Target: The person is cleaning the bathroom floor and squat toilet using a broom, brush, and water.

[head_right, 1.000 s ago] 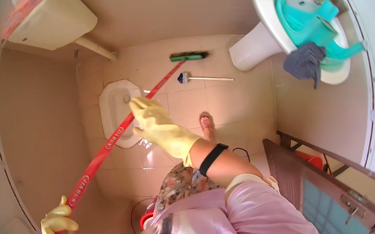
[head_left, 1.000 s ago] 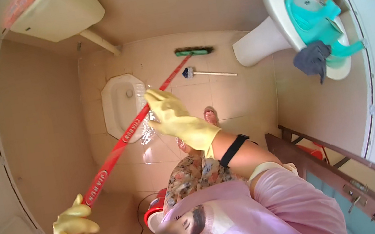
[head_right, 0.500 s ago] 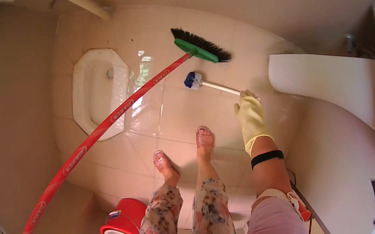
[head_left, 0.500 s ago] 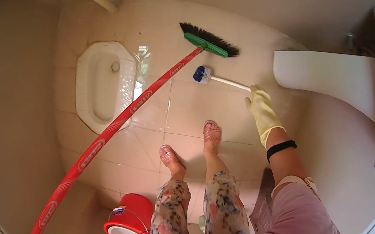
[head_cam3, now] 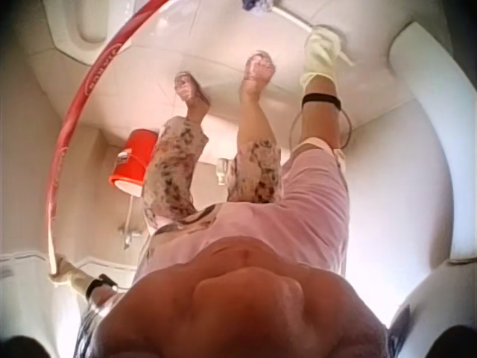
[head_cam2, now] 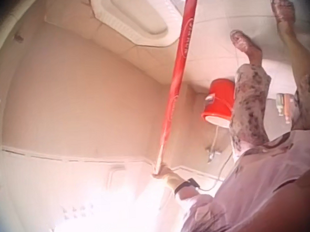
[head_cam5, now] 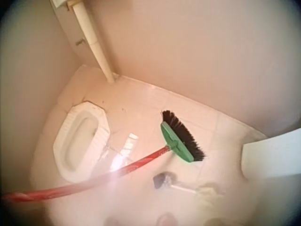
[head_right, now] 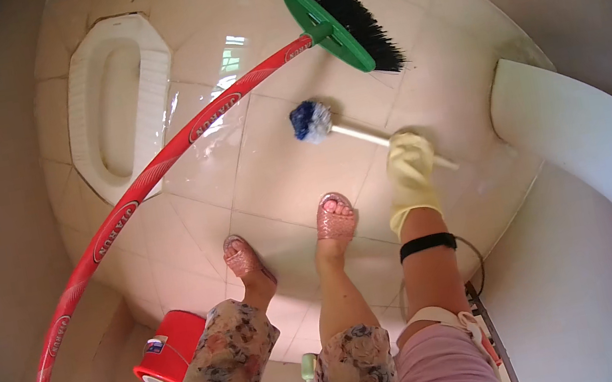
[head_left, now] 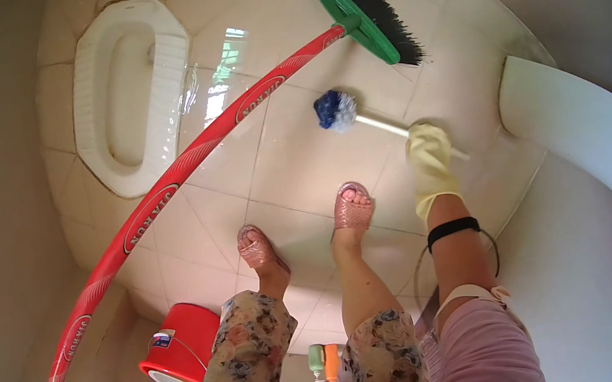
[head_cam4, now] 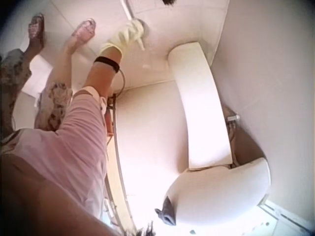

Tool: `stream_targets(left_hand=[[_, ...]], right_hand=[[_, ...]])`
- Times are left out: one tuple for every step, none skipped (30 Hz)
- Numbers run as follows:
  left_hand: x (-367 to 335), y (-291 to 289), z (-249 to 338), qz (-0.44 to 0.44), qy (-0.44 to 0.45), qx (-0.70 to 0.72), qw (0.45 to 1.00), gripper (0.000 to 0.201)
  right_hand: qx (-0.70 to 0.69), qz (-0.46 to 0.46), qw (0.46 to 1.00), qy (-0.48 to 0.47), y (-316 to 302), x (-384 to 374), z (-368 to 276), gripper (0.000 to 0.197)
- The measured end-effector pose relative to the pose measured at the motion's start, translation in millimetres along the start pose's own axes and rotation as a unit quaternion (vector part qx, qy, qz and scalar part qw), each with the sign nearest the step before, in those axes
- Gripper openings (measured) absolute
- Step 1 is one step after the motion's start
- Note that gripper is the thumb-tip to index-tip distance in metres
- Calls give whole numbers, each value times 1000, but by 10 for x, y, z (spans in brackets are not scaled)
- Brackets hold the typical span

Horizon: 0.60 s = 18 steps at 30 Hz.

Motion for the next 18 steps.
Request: stream_targets(left_hand=[[-116, -191, 17, -13, -29, 9, 999, 71], [-176, -187, -66, -30, -60, 17, 998, 66], [-236, -179, -91, -25, -59, 7, 998, 63], [-261, -147, -196, -16, -53, -7, 998, 61], [-262, -97, -248, -5, -51, -15, 999, 59], [-262, 6, -362, -2, -50, -20, 999, 56], [-231, 122, -439, -3, -49, -27, 998, 54], [-211, 208, -486, -4, -47, -34, 998, 52], [-179, 318, -548, -11, -43, -42, 998, 50], [-118, 362, -619, -17, -43, -49, 998, 48], [-66, 409, -696, -25, -43, -57, 997, 46], [-19, 438, -750, -32, -42, -59, 997, 44], [4, 511, -790, -43, -38, -64, 996, 42], [103, 539, -829, -58, -34, -73, 995, 41], [130, 654, -894, -75, -37, -72, 994, 39], [216, 712, -833, -83, -27, -74, 993, 38], [311, 764, -757, -91, -16, -80, 993, 37], [385, 861, -696, -98, -3, -81, 992, 37]], right_hand=[[89, 1, 996, -26, 27, 15, -59, 23], [179, 1, 983, -49, 19, 54, -93, 25], [267, 1, 961, -69, -8, 96, -129, 27], [227, -51, 972, -25, -182, 202, -263, 31], [229, -48, 972, -22, -195, 318, -349, 31], [230, -86, 969, 22, -269, 460, -317, 28], [228, -122, 964, 68, -335, 623, -232, 26], [189, -113, 975, 39, -317, 834, -107, 21], [150, -102, 983, 11, -344, 1090, 17, 16], [124, -94, 987, 39, -462, 1345, 13, 16], [97, -85, 989, 66, -575, 1585, -24, 16], [86, -93, 988, 88, -708, 1771, -13, 18], [74, -100, 986, 113, -848, 1969, 20, 20], [75, -88, 986, 119, -882, 2183, 152, 20], [74, -80, 989, 99, -896, 2387, 339, 21], [64, -77, 993, 68, -990, 2469, 281, 22], [59, -66, 994, 69, -1105, 2535, 252, 22], [-73, -125, 978, 151, -1265, 2664, 104, 23]])
Point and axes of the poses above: each hand's wrist, its own x-axis away from the middle knuckle, its own y-axis out of the palm, z = x × y, the point moved 3 cm from there along -x, towards the middle knuckle, and after that the axes turned 4 degrees about x, right-handed, at the moved point
